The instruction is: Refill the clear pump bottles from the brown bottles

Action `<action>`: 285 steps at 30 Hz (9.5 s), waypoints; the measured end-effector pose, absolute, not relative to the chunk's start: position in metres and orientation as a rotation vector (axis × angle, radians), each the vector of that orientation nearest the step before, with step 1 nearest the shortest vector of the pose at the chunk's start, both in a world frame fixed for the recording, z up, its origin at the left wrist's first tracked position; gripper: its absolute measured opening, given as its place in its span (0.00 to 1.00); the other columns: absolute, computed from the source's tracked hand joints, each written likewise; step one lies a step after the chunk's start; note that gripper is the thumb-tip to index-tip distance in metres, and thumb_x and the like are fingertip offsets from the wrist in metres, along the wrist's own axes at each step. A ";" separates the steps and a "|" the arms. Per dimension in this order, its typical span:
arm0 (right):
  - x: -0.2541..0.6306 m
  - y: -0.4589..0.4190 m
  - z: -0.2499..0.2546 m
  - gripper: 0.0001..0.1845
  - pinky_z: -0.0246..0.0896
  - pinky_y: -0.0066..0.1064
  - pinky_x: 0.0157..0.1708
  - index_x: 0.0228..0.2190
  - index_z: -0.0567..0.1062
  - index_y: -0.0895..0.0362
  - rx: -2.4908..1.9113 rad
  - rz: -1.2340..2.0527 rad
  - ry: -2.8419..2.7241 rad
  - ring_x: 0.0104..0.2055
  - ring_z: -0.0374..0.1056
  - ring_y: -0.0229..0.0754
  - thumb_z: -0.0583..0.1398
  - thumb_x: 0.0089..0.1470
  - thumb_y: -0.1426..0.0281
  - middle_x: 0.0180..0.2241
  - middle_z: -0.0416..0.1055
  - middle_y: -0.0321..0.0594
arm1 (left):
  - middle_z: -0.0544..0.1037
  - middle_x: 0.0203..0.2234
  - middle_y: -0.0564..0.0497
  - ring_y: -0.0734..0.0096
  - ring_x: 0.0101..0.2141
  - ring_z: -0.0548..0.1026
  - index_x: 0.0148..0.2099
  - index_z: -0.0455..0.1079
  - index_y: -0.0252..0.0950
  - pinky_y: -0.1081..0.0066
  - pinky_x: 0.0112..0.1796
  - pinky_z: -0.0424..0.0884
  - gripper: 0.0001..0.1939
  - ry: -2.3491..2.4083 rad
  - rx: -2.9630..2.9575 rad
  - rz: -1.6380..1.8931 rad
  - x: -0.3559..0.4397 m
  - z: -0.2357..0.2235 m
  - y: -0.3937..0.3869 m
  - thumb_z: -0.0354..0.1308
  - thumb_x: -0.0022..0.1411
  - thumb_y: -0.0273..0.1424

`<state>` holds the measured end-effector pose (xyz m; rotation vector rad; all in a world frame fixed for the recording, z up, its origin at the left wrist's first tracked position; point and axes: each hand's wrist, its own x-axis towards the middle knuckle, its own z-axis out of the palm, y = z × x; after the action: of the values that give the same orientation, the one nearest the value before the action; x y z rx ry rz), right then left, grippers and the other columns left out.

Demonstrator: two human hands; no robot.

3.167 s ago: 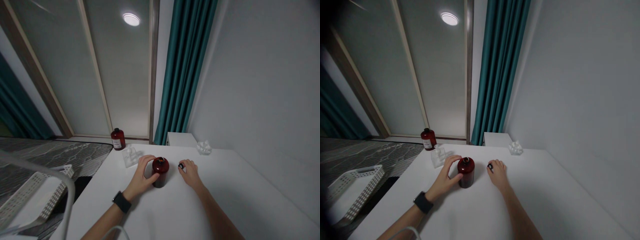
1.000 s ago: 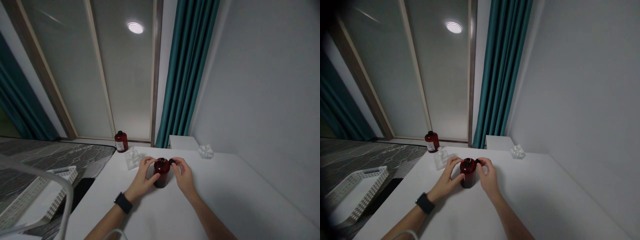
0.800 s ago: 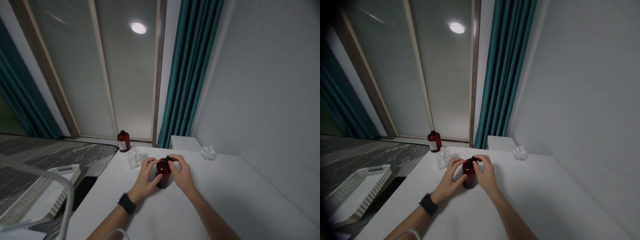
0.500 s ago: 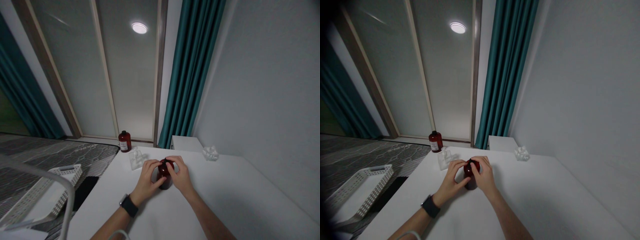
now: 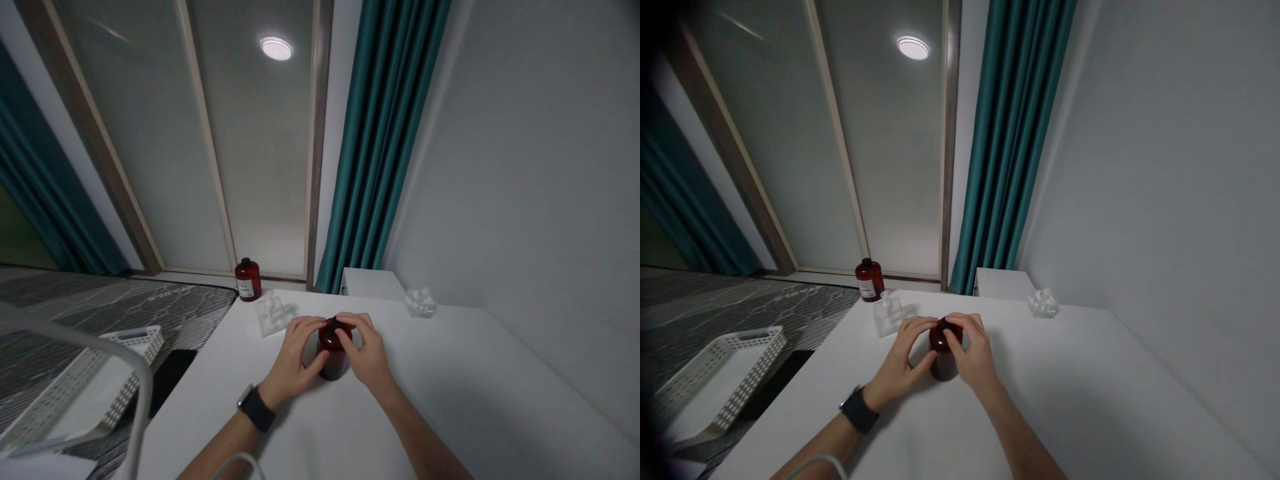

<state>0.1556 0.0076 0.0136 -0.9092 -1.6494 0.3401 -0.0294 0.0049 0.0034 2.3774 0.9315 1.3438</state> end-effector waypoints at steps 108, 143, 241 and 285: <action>0.156 0.007 -0.017 0.16 0.64 0.42 0.49 0.52 0.66 0.54 -0.913 0.501 -1.456 0.50 0.69 0.47 0.52 0.63 0.68 0.47 0.72 0.46 | 0.67 0.54 0.42 0.55 0.54 0.66 0.61 0.61 0.42 0.51 0.55 0.64 0.20 1.012 2.270 1.386 -0.017 0.001 -0.007 0.52 0.67 0.28; 0.162 0.011 -0.013 0.45 0.55 0.51 0.61 0.61 0.60 0.48 -0.867 0.823 -1.517 0.57 0.67 0.50 0.70 0.44 0.69 0.53 0.70 0.45 | 0.66 0.25 0.56 0.70 0.29 0.64 0.29 0.66 0.37 0.70 0.32 0.61 0.08 1.020 2.233 1.048 -0.009 0.064 0.030 0.61 0.58 0.30; 0.167 0.005 -0.004 0.51 0.42 0.52 0.66 0.64 0.55 0.46 -0.918 1.049 -1.651 0.66 0.56 0.51 0.72 0.43 0.70 0.62 0.63 0.47 | 0.71 0.37 0.48 0.60 0.44 0.69 0.48 0.77 0.42 0.59 0.49 0.64 0.10 0.924 2.063 1.203 -0.026 0.037 0.019 0.59 0.65 0.32; 0.160 -0.002 -0.003 0.49 0.44 0.51 0.66 0.64 0.53 0.46 -0.973 0.919 -1.703 0.64 0.56 0.51 0.68 0.46 0.72 0.61 0.59 0.46 | 0.70 0.47 0.45 0.58 0.53 0.68 0.54 0.71 0.44 0.54 0.56 0.63 0.13 0.901 2.068 1.290 -0.042 0.016 0.018 0.52 0.70 0.33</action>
<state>0.1602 -0.0017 -0.0035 -0.9728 -1.7032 0.9194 -0.0417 0.0180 0.0159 2.0682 0.9013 1.2902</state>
